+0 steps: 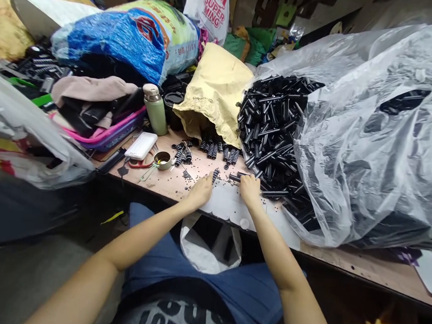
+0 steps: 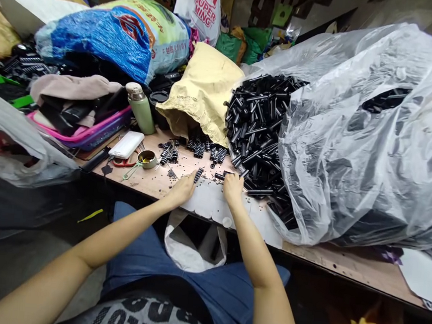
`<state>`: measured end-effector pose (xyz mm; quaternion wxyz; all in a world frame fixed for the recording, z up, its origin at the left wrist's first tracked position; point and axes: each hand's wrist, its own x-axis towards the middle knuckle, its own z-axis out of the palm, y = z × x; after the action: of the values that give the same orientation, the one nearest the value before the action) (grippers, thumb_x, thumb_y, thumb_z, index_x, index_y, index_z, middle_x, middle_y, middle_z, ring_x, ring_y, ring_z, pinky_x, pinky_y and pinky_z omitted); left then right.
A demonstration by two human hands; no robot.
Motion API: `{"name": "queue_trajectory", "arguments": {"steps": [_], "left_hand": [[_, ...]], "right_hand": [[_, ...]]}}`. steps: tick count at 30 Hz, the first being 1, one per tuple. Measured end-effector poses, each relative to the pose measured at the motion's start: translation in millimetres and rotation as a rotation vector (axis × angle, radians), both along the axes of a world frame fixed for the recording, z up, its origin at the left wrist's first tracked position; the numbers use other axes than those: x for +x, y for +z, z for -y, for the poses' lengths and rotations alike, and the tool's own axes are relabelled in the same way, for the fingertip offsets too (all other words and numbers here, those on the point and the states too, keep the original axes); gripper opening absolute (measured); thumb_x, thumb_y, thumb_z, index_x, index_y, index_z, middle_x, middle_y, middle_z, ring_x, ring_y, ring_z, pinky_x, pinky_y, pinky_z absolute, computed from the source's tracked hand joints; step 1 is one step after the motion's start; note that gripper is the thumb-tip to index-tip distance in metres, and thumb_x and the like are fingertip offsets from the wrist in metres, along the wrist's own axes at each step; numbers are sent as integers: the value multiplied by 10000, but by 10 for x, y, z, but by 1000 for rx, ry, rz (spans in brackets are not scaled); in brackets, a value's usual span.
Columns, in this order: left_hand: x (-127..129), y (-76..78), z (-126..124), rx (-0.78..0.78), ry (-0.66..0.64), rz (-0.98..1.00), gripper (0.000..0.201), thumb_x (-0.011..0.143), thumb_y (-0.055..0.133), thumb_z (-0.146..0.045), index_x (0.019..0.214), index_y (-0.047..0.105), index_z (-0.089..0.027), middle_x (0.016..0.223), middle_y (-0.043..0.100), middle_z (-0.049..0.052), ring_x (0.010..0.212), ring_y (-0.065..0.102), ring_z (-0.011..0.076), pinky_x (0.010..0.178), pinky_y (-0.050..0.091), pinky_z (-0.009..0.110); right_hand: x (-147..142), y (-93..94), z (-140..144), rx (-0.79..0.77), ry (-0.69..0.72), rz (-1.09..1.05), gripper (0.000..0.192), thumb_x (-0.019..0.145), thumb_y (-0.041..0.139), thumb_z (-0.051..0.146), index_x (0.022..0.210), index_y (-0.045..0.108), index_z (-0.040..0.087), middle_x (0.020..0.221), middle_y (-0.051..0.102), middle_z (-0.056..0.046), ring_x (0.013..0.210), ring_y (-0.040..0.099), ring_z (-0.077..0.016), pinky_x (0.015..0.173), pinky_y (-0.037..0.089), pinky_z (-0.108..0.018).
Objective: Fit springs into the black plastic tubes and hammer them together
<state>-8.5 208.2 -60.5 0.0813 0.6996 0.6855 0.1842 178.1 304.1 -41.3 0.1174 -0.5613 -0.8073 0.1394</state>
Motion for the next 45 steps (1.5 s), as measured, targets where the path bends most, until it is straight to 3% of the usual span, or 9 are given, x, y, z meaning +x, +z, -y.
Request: {"name": "queue_trajectory", "arguments": {"steps": [6, 12, 18, 23, 27, 34, 37, 40, 45], "left_hand": [[139, 25, 59, 88, 92, 19, 430, 914, 437, -203, 1316, 453, -49, 1059, 615, 205, 990, 579, 284, 834, 472, 412], [182, 215, 24, 218, 35, 710, 262, 922, 481, -322, 876, 644, -122, 758, 646, 57, 662, 592, 148, 636, 497, 263], [414, 17, 556, 547, -213, 417, 222, 935, 445, -230, 899, 647, -144, 793, 655, 81, 789, 611, 168, 735, 516, 299], [544, -167, 681, 521, -383, 210, 277, 960, 381, -201, 986, 646, -124, 852, 662, 108, 793, 606, 176, 738, 514, 316], [389, -66, 297, 368, -310, 11, 348, 961, 406, -282, 1234, 572, -144, 1089, 633, 155, 1013, 565, 243, 826, 457, 388], [18, -30, -251, 150, -300, -191, 463, 933, 477, -378, 1359, 461, -199, 1207, 595, 137, 1140, 483, 287, 956, 312, 475], [-149, -114, -231, 157, -161, -141, 448, 932, 473, -325, 1354, 454, -176, 1223, 592, 142, 1155, 473, 296, 951, 314, 480], [-298, -139, -221, 103, -234, -85, 347, 911, 494, -211, 1254, 539, -181, 1115, 642, 118, 1088, 525, 271, 918, 366, 439], [-317, 70, -110, 132, -279, 253, 210, 846, 570, -159, 1051, 609, -136, 987, 642, 98, 919, 597, 202, 819, 460, 327]], "right_hand": [[-30, 162, 21, -138, 34, -284, 215, 873, 488, 284, 928, 637, 138, 902, 680, -93, 835, 573, -188, 762, 420, -316], [-95, 148, 556, -643, 36, -936, 405, 659, 717, 506, 894, 670, 180, 814, 668, -19, 659, 558, -115, 603, 440, -238], [-30, 42, 1231, -1019, -136, -1309, 575, 692, 637, 658, 1079, 605, 235, 951, 679, -49, 796, 643, -176, 723, 519, -316], [92, 30, 1418, -1156, -259, -1366, 488, 699, 620, 654, 898, 596, 210, 762, 647, -20, 683, 638, -164, 716, 524, -315], [296, -1, 1342, -854, -359, -1199, 619, 556, 760, 576, 1007, 560, 201, 968, 643, -59, 890, 647, -215, 850, 513, -368], [702, -136, 1127, -157, -273, -276, 963, 536, 783, 549, 1323, 431, 119, 1353, 474, -184, 1275, 419, -338, 1080, 323, -497], [750, -199, 1119, -58, -176, -97, 947, 608, 746, 558, 1358, 414, 84, 1375, 448, -199, 1309, 369, -342, 1102, 288, -479], [730, -212, 1153, -37, -178, 44, 948, 656, 691, 625, 1403, 392, 125, 1394, 413, -198, 1288, 372, -373, 1048, 331, -509], [660, -168, 1204, -45, -228, 156, 947, 684, 648, 660, 1434, 358, 161, 1384, 417, -194, 1265, 387, -381, 1001, 357, -515]]}}
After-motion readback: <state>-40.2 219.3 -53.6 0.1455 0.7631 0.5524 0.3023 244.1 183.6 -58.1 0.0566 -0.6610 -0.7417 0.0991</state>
